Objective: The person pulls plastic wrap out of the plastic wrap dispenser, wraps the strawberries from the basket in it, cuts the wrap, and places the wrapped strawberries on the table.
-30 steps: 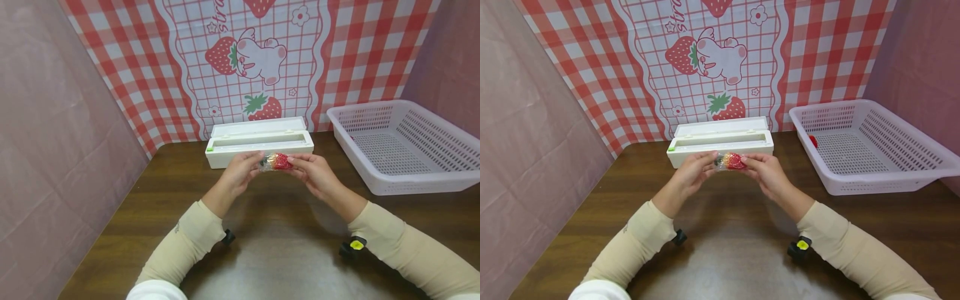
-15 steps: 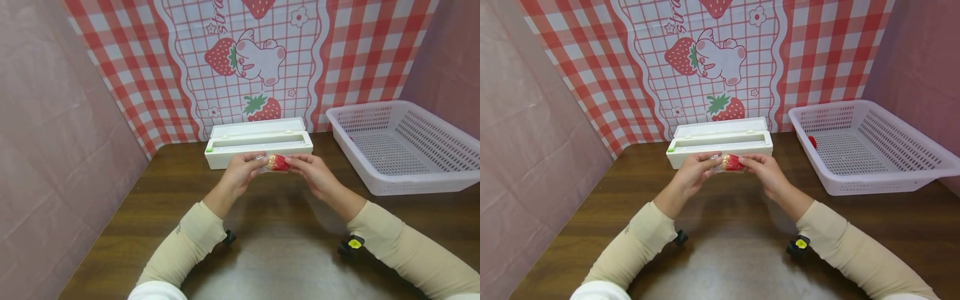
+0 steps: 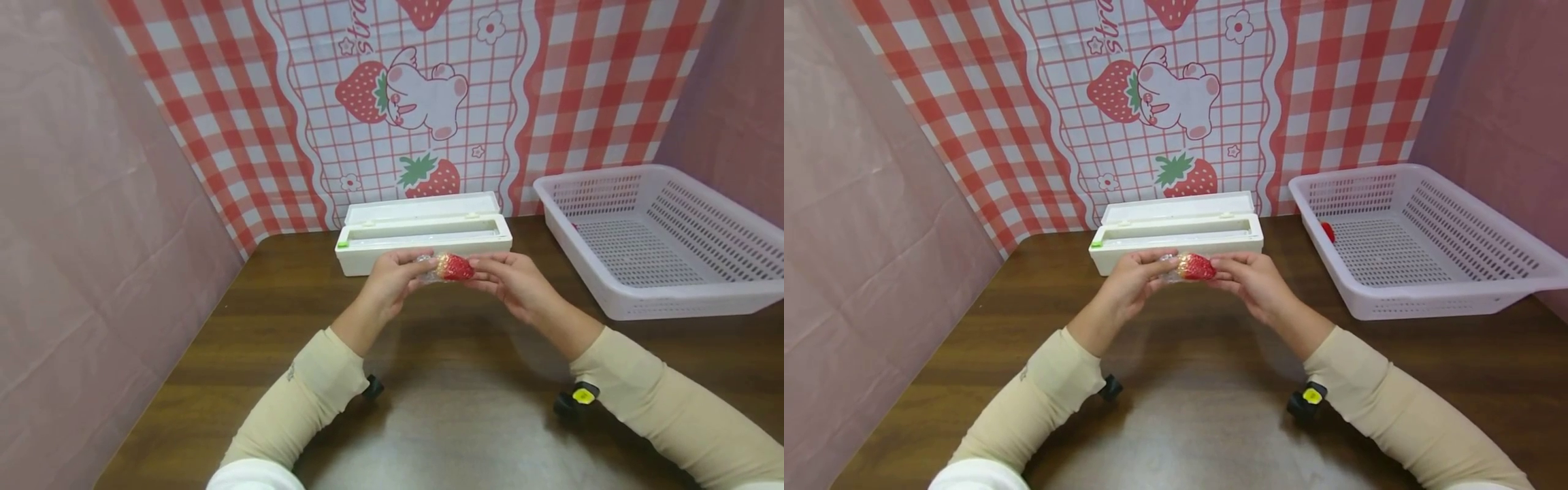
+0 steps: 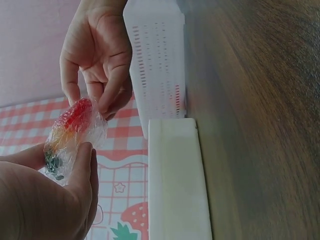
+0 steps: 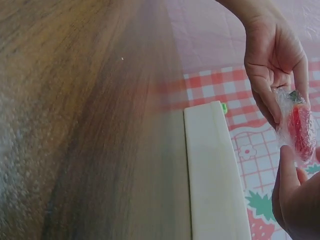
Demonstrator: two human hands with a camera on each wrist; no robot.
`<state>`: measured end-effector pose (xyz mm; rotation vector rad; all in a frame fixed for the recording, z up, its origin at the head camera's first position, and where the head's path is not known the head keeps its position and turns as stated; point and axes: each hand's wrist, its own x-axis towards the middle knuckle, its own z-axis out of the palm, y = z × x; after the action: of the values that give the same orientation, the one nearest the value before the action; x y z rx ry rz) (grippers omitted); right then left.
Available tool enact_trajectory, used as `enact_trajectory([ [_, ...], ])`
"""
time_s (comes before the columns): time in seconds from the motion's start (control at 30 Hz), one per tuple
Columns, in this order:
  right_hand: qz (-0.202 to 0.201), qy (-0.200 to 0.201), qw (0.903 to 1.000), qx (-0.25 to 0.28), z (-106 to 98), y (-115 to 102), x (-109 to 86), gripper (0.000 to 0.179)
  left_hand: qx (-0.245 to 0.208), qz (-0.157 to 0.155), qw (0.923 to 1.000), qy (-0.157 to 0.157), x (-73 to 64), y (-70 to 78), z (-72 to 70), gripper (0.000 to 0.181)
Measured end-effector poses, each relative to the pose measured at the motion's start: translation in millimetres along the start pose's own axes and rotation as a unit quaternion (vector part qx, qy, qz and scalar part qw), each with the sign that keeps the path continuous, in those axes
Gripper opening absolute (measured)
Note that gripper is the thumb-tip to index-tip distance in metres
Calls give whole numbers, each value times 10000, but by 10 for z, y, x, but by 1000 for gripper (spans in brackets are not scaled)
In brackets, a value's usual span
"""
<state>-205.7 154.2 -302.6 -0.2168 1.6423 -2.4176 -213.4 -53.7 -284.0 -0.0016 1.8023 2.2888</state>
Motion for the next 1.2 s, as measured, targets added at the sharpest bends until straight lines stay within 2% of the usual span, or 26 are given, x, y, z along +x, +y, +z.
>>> enact_trajectory([
  [0.2,-166,-21,9998,-92,-9,30,-1,24,105,-10,9999,91,3,-27,-20,30],
  [0.43,-285,136,9994,-125,15,23,-21,23,131,16,9998,154,12,-66,-31,29],
  [0.73,-343,176,9991,-170,23,10,-40,22,29,-198,9998,-94,29,-64,-86,31],
  [0.8,-317,176,9992,-149,20,15,-35,23,248,-105,9994,-212,24,-56,-114,33],
  [0.87,-293,177,9993,-153,19,21,-30,23,917,343,9947,-299,18,-53,-149,37],
  [0.9,-280,176,9993,-153,19,24,-27,23,1420,728,9864,-398,9,-50,-165,40],
  [0.93,-263,181,9993,-182,19,28,-24,23,2051,1201,9700,-513,2,-44,-178,43],
  [0.97,-248,188,9993,-223,20,31,-22,23,2767,1738,9432,-603,-8,-35,-187,46],
  [1.0,-232,185,9992,-253,18,35,-16,22,3480,2291,9067,-652,-20,-23,-195,48],
  [1.03,-221,184,9992,-289,19,38,-13,22,4123,2820,8637,-665,-33,-6,-197,51],
  [1.07,-215,174,9991,-326,19,41,-9,22,4594,3285,8220,-737,-45,14,-193,54],
  [1.1,-206,167,9991,-337,21,43,-8,21,4969,3639,7836,-815,-55,34,-188,55],
  [1.13,-206,154,9990,-358,21,47,-5,22,5239,3870,7535,-893,-60,54,-180,55],
  [1.17,-211,139,9990,-368,21,50,-3,22,5427,3993,7325,-969,-66,71,-173,55],
  [1.2,-218,118,9990,-359,22,53,-2,22,5541,4061,7191,-1044,-69,84,-165,54],
])
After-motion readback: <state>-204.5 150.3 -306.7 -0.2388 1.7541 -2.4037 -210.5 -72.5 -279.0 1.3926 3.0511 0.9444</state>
